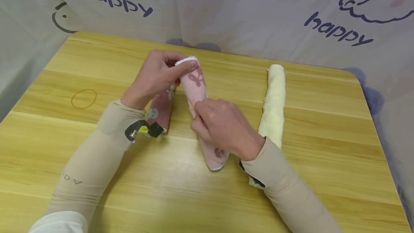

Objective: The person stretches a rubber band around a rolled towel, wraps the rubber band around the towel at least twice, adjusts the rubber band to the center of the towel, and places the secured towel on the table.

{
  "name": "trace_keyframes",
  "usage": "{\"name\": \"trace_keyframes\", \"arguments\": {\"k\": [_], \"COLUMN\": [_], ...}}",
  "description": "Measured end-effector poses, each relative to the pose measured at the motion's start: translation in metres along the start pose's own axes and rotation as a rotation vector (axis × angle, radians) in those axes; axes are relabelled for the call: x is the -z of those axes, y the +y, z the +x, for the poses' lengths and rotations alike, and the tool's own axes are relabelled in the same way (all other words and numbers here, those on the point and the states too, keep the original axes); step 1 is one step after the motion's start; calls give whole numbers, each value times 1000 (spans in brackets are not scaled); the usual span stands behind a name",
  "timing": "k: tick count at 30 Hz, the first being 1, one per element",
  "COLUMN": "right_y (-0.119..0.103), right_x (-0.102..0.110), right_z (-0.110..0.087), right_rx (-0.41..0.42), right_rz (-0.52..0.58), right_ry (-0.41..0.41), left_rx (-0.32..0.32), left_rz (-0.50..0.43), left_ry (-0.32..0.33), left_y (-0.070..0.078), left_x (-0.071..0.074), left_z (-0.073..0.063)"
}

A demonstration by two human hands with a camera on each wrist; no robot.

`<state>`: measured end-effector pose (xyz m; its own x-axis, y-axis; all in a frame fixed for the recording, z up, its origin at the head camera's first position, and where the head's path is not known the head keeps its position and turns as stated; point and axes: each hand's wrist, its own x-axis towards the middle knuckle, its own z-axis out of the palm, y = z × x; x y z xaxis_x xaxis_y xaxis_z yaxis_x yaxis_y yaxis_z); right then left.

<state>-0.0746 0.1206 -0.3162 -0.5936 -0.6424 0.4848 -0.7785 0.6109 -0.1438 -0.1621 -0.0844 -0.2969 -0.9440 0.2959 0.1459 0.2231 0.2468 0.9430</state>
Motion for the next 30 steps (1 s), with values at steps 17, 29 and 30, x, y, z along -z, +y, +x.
{"name": "trace_keyframes", "arguments": {"k": [17,29,30], "right_y": [-8,-11,-11], "right_x": [-11,-16,-16], "right_z": [-14,-22,-23], "right_rx": [-36,-39,-41], "right_rz": [25,41,43], "right_ry": [-22,-25,-25], "left_rx": [-18,-26,-23], "left_rz": [-18,-4,-3], "left_ry": [70,97,104], "left_y": [-13,-21,-21], "left_x": [-5,-7,-7], "left_z": [4,8,9]}}
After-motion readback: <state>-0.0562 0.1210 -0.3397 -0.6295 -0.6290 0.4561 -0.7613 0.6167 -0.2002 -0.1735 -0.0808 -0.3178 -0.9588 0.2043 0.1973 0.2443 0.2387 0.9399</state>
